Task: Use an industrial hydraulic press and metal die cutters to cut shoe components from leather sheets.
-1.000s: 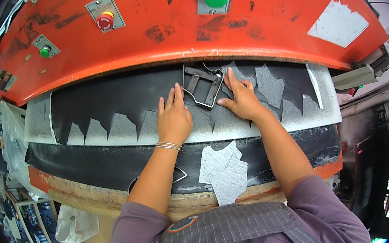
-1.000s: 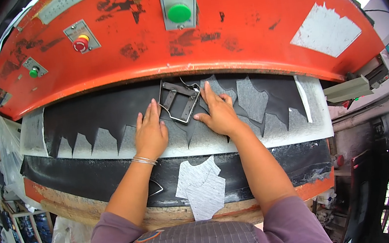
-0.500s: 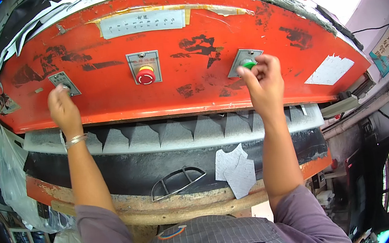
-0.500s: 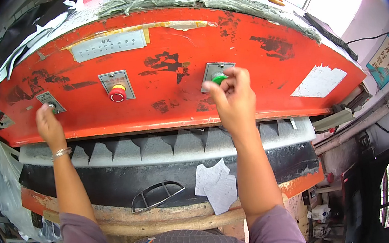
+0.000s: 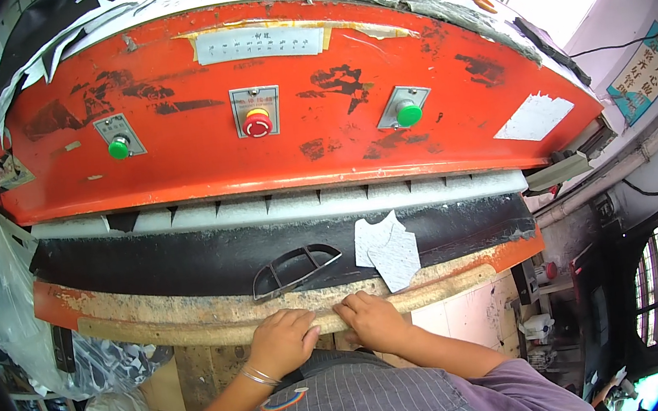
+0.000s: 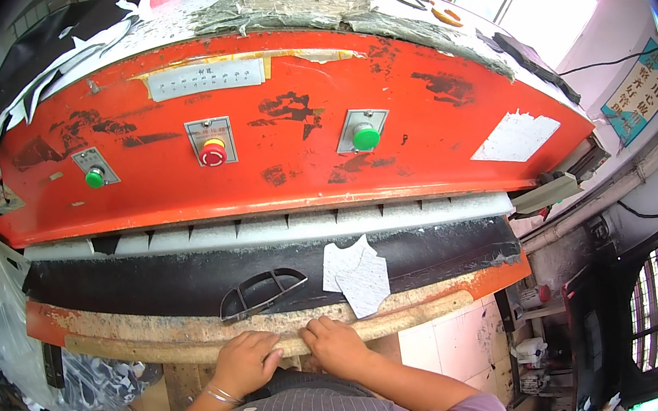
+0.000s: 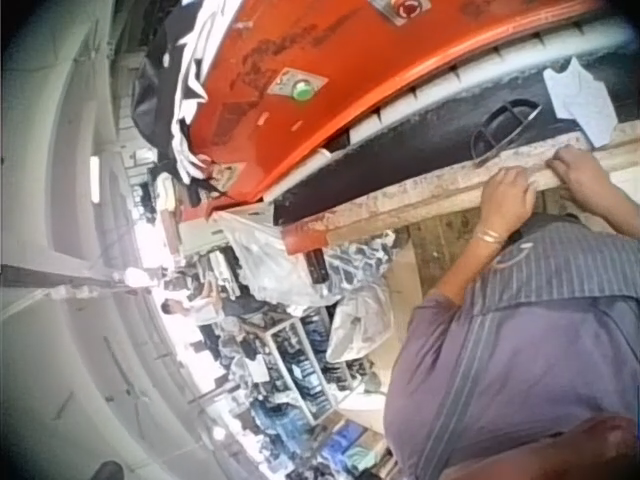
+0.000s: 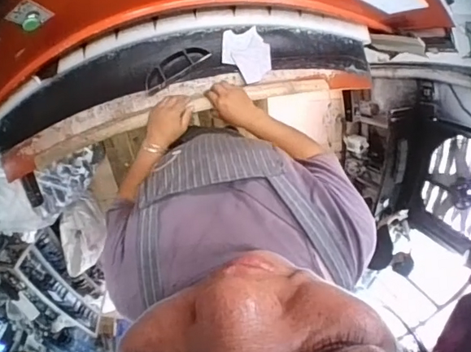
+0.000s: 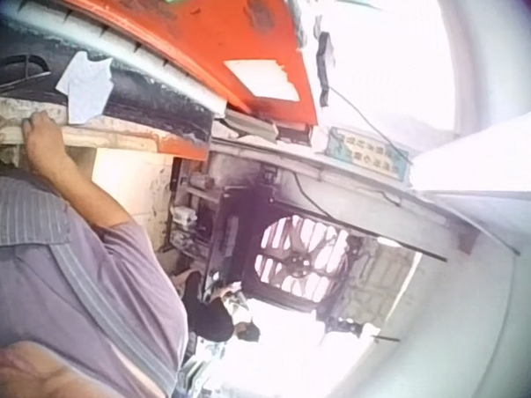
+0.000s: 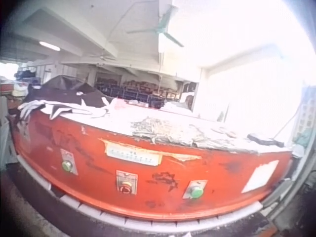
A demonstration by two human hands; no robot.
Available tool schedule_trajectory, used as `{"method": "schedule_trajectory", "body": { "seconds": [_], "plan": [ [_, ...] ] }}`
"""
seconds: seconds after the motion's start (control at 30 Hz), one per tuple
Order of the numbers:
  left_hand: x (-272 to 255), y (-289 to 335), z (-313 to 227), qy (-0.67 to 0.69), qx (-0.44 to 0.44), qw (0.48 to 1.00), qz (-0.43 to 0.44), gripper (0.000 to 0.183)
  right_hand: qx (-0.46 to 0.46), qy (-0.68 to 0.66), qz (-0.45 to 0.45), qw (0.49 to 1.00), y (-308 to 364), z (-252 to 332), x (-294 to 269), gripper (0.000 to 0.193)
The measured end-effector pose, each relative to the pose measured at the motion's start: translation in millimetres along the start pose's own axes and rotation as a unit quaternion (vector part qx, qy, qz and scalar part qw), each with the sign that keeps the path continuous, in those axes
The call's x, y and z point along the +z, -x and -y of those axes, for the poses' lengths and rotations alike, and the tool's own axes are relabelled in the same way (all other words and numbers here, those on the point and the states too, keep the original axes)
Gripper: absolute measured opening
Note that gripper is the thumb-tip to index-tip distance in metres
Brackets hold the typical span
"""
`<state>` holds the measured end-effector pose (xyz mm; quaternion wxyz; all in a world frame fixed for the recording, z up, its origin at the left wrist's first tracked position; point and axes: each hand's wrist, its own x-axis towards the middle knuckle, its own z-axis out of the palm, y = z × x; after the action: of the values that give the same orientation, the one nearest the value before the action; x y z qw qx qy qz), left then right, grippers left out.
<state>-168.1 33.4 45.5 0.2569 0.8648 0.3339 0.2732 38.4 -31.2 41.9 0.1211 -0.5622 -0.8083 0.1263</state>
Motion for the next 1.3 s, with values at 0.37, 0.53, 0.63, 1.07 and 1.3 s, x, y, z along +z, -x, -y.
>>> {"method": "schedule_trajectory", "body": {
  "seconds": [0.37,0.53,0.63,1.07,1.3],
  "plan": [
    [18,17,-16,-0.037,-0.077,0.995,0.043,0.024,0.035,-0.030,0.024,0.999,22,0,10,0.045],
    [-29,6,-25,0.128,-0.171,0.914,0.345,0.034,0.164,-0.201,0.184,0.948,11,-25,-58,0.051],
    [-9,-10,-4,0.370,-0.212,0.893,0.145,0.025,0.161,-0.025,-0.080,0.983,-29,-73,-64,0.070],
    [136,-212,11,0.597,-0.194,0.779,-0.017,0.046,0.024,-0.082,-0.271,0.959,-45,-187,-70,0.080],
    [132,-166,-53,0.653,-0.133,0.732,0.139,0.050,-0.033,-0.178,-0.225,0.957,29,-161,-54,0.073]
  ]
}}
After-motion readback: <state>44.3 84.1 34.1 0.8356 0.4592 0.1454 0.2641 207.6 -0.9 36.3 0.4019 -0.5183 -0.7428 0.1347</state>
